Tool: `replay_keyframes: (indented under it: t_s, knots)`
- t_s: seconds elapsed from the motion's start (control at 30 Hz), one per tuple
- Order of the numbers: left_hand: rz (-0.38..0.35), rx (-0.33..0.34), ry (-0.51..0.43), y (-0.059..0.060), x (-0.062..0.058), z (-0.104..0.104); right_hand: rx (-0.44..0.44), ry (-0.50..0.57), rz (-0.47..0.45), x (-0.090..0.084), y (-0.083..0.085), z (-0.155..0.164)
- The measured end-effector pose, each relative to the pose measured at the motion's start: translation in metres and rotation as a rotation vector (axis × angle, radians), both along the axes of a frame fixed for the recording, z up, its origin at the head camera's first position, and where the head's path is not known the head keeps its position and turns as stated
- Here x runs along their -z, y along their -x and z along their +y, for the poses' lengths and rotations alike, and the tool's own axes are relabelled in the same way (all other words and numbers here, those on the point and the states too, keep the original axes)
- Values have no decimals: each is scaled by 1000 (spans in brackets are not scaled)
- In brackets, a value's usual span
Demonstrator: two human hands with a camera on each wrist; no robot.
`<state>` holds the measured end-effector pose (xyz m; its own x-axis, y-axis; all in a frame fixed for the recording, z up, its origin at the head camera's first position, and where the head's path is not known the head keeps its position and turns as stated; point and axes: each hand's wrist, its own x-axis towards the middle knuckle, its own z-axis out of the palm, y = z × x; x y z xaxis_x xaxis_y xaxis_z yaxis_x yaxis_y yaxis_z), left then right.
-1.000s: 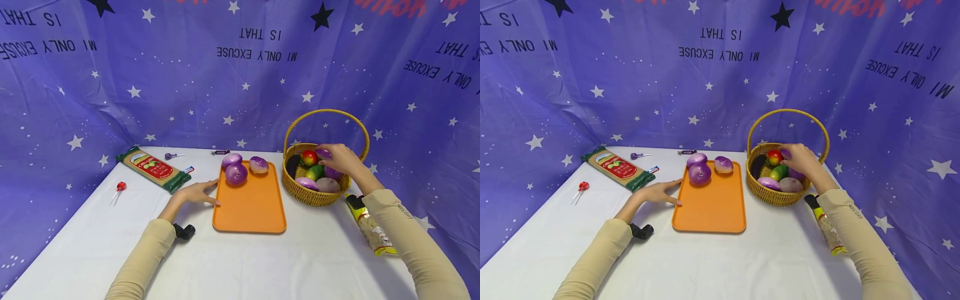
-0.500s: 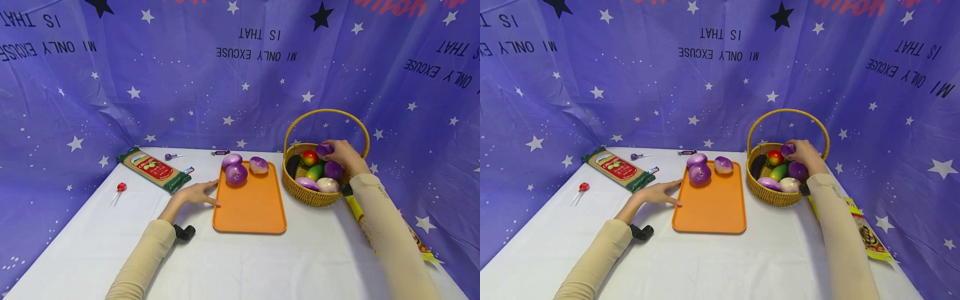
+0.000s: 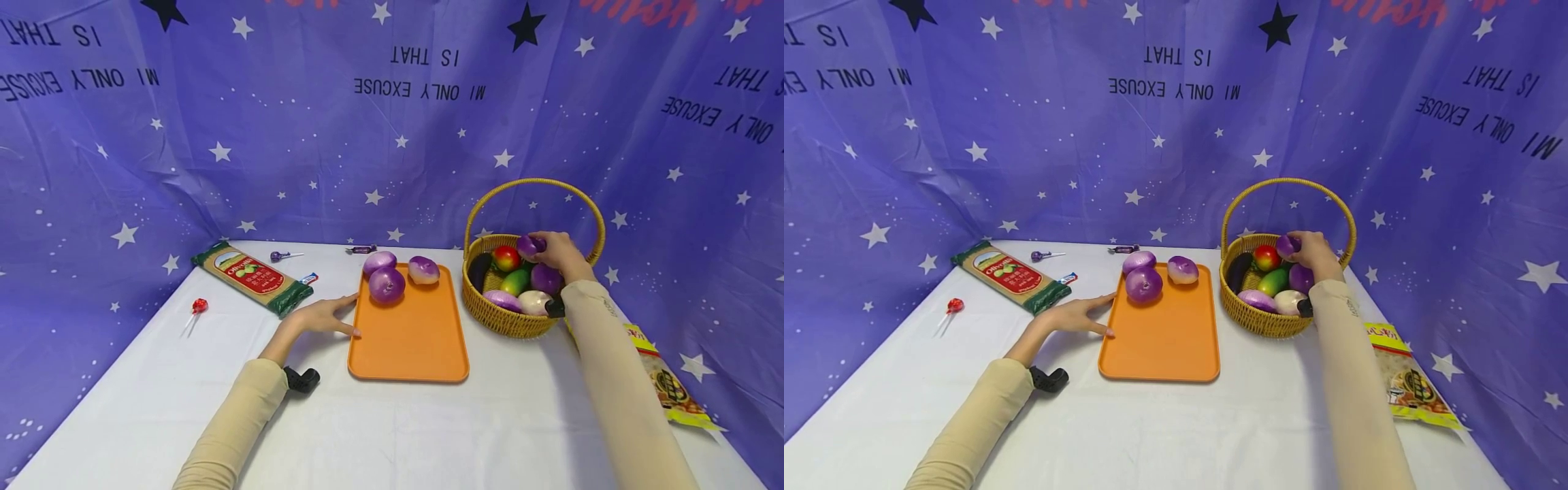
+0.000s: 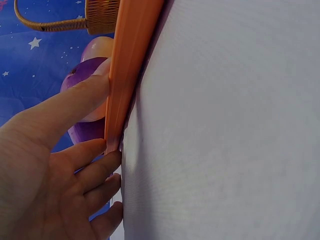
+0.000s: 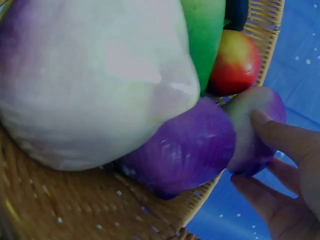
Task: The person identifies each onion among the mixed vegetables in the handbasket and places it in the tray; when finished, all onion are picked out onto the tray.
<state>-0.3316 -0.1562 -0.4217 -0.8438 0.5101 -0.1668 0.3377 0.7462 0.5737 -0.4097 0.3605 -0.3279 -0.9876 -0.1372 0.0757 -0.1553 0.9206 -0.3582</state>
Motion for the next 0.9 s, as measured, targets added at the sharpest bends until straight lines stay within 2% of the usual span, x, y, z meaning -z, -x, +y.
replay_keyframes:
  t_s: [0.27,0.6,0.9]
  knots:
    - [9,9,8,1,0,0,-2,30,66,-9,-14,-9]
    - [6,16,9,-2,-2,0,25,157,303,-20,-65,-49]
    - [3,6,4,-4,-5,0,27,284,404,-18,-93,-98]
